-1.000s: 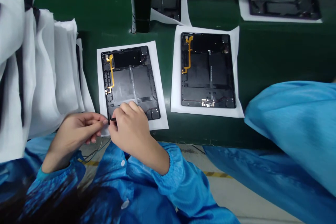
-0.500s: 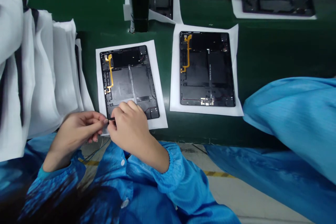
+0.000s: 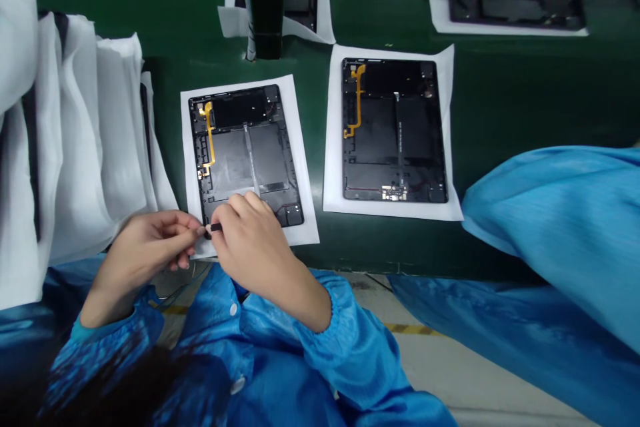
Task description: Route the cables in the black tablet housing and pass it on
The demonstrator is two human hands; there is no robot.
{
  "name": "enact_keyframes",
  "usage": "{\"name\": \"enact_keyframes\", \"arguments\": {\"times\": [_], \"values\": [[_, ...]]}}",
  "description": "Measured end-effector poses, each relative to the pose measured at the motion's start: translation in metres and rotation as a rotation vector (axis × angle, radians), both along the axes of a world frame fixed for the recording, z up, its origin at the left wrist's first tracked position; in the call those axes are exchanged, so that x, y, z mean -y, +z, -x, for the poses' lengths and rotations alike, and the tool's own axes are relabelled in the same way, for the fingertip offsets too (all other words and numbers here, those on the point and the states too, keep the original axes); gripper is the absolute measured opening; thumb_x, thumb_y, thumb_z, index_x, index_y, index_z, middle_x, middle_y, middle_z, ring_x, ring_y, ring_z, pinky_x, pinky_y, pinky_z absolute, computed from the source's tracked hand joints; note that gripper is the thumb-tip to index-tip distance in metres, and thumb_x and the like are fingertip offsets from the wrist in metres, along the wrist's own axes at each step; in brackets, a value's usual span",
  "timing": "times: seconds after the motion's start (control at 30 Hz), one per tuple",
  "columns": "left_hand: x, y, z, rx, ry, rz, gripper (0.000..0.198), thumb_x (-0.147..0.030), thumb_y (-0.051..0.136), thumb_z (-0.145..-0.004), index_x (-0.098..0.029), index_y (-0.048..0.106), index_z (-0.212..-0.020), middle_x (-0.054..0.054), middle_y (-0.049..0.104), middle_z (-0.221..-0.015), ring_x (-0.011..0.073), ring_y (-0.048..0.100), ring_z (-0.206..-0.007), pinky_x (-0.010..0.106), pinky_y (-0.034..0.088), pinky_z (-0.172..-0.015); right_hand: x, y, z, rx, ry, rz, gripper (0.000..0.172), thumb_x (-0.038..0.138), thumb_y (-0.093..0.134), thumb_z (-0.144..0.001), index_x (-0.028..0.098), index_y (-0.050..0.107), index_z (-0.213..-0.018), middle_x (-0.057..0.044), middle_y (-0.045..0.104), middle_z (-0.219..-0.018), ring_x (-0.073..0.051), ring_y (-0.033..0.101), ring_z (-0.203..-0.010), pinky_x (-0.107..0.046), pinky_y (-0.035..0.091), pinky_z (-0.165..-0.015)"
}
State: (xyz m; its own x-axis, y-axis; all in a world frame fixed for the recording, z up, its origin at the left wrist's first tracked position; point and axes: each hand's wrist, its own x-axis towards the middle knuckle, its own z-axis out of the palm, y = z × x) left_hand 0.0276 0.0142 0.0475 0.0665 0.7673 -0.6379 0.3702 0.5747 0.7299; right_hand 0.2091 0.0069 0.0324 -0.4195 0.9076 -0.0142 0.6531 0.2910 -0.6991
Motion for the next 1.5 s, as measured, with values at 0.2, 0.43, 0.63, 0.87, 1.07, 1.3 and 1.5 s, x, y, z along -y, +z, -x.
{"name": "enact_keyframes", "arguments": {"times": [0.2,0.43,0.63,0.87,1.07,1.3,1.5], "values": [[-0.002,0.002,0.002,0.09,0.02,0.101,0.034,-0.045,0.077,-0.064,-0.016,0.067,-0.078,-0.002,0.06,-0.052,0.0103,0.055,-0.04,0.019,0.042,-0.039,0.025,-0.006,-0.017,-0.269,-0.307,-0.194,0.027,0.026,0.04,-0.103,0.023,0.066,-0.106,-0.009,0.057,-0.106,-0.025,0.056,-0.103,-0.044,0.051,-0.088],[-0.002,0.005,0.002,0.083,0.005,0.103,0.035,-0.048,0.076,-0.071,-0.015,0.067,-0.082,-0.003,0.061,-0.053,0.0088,0.054,-0.043,0.017,0.041,-0.04,0.04,-0.021,-0.01,-0.504,-0.276,-0.221,0.025,0.028,0.038,-0.105,0.02,0.062,-0.103,-0.002,0.064,-0.074,-0.017,0.057,-0.068,-0.033,0.052,-0.065],[-0.001,0.003,0.003,0.044,0.025,0.135,0.036,-0.047,0.078,-0.071,-0.015,0.068,-0.085,-0.004,0.061,-0.055,0.0091,0.055,-0.044,0.016,0.043,-0.041,0.037,-0.024,-0.002,-0.428,-0.226,-0.22,0.019,0.012,0.051,-0.097,0.02,0.062,-0.11,-0.004,0.074,-0.083,-0.018,0.064,-0.076,-0.034,0.054,-0.07],[-0.002,0.002,0.003,0.036,0.026,0.154,0.037,-0.05,0.078,-0.074,-0.016,0.07,-0.085,-0.004,0.06,-0.053,0.0098,0.055,-0.044,0.016,0.043,-0.04,0.036,-0.026,0.003,-0.281,-0.213,-0.267,0.016,0.013,0.05,-0.098,0.019,0.061,-0.107,-0.004,0.075,-0.081,-0.018,0.062,-0.072,-0.034,0.049,-0.067],[-0.001,-0.004,0.006,0.017,-0.015,0.105,0.034,-0.051,0.076,-0.076,-0.018,0.07,-0.085,-0.004,0.06,-0.053,0.0099,0.056,-0.043,0.016,0.044,-0.04,0.035,-0.027,0.004,-0.256,-0.201,-0.274,0.013,0.013,0.052,-0.097,0.015,0.062,-0.104,-0.005,0.074,-0.081,-0.017,0.06,-0.071,-0.034,0.045,-0.064],[-0.001,-0.005,0.007,0.007,-0.027,0.095,0.032,-0.051,0.073,-0.079,-0.019,0.07,-0.086,-0.005,0.06,-0.052,0.0098,0.055,-0.043,0.016,0.044,-0.04,0.035,-0.03,0.005,-0.273,-0.216,-0.261,0.012,0.012,0.053,-0.097,0.013,0.064,-0.102,-0.005,0.075,-0.082,-0.017,0.059,-0.072,-0.034,0.043,-0.064],[0.0,-0.006,0.008,-0.002,-0.024,0.109,0.034,-0.05,0.074,-0.078,-0.019,0.069,-0.091,-0.005,0.061,-0.053,0.0102,0.055,-0.042,0.016,0.044,-0.039,0.035,-0.031,0.007,-0.254,-0.224,-0.282,0.011,0.012,0.054,-0.096,0.013,0.063,-0.103,-0.005,0.075,-0.082,-0.017,0.059,-0.072,-0.034,0.043,-0.064]]}}
